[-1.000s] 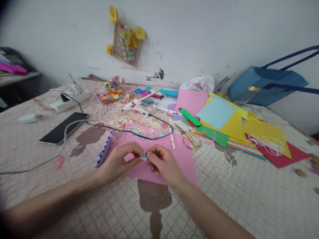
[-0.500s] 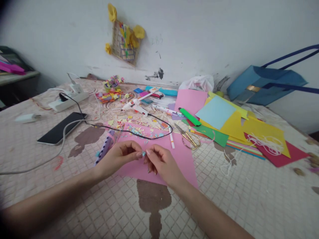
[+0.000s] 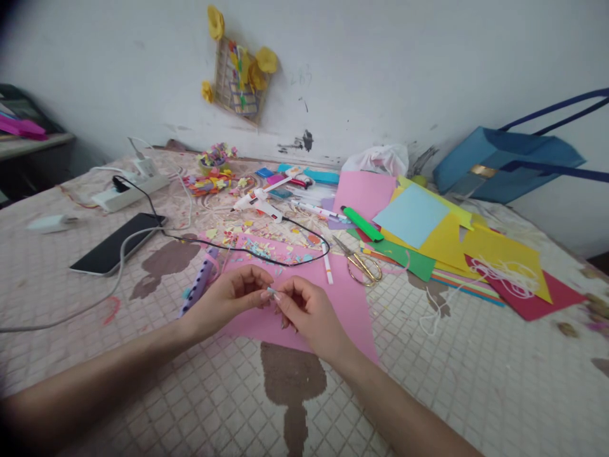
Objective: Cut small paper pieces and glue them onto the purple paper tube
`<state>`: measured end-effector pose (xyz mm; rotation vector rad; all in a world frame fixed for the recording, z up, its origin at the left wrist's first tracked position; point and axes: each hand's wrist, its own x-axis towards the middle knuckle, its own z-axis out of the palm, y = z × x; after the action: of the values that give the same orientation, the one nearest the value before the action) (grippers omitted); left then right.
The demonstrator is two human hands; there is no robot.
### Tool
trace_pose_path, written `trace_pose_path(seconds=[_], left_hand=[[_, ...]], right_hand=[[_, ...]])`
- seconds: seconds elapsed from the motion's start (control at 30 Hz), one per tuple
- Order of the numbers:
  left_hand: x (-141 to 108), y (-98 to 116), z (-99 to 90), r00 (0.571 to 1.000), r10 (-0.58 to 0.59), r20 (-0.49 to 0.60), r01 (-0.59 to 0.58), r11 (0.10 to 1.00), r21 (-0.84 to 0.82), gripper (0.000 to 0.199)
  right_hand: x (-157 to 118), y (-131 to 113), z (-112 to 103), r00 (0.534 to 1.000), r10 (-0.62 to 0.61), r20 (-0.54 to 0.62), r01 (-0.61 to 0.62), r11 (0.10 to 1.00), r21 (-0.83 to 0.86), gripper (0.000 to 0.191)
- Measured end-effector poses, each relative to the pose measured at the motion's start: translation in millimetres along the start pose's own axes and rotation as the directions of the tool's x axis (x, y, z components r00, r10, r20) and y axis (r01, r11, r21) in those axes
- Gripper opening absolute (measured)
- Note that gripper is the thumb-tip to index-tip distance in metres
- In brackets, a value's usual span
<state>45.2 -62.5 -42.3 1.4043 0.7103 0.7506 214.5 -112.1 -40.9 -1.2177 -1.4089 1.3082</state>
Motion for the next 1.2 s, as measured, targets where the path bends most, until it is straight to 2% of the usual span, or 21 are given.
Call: trace_pose_path(seconds=[0.23, 0.37, 0.53, 0.9, 1.2], left_hand=[[-0.9, 2.7, 0.2, 0.999, -0.033, 0.019, 0.032, 0.998, 0.061, 0.019], [-0.4, 2.6, -0.2, 0.998, -0.048, 0.03, 0.047, 0.998, 0.036, 0.02], [-0.8, 1.4, -0.5, 0.998, -0.058, 0.025, 0.057, 0.997, 0.047, 0.023], [-1.8, 0.7, -0.9, 0.995, -0.085, 0.059, 0.084, 0.996, 0.026, 0.019], [-1.5, -1.1, 0.5, 0.991, -0.115, 0.072, 0.113, 0.993, 0.032, 0.017]], right_hand=[[-1.4, -3.8, 0.6, 0.999, -0.047, -0.027, 0.045, 0.996, -0.071, 0.014], [-3.3, -9.7, -2.5, 0.974, -0.205, -0.091, 0.174, 0.947, -0.27, 0.01], [-3.6, -13.2, -7.3, 0.93, -0.365, -0.036, 0.307, 0.83, -0.466, 0.013], [-2.1, -11.0, -11.7, 0.903, -0.425, 0.067, 0.386, 0.731, -0.563, 0.015], [-3.5, -9.5, -13.6, 0.874, -0.438, 0.212, 0.455, 0.581, -0.674, 0.019]])
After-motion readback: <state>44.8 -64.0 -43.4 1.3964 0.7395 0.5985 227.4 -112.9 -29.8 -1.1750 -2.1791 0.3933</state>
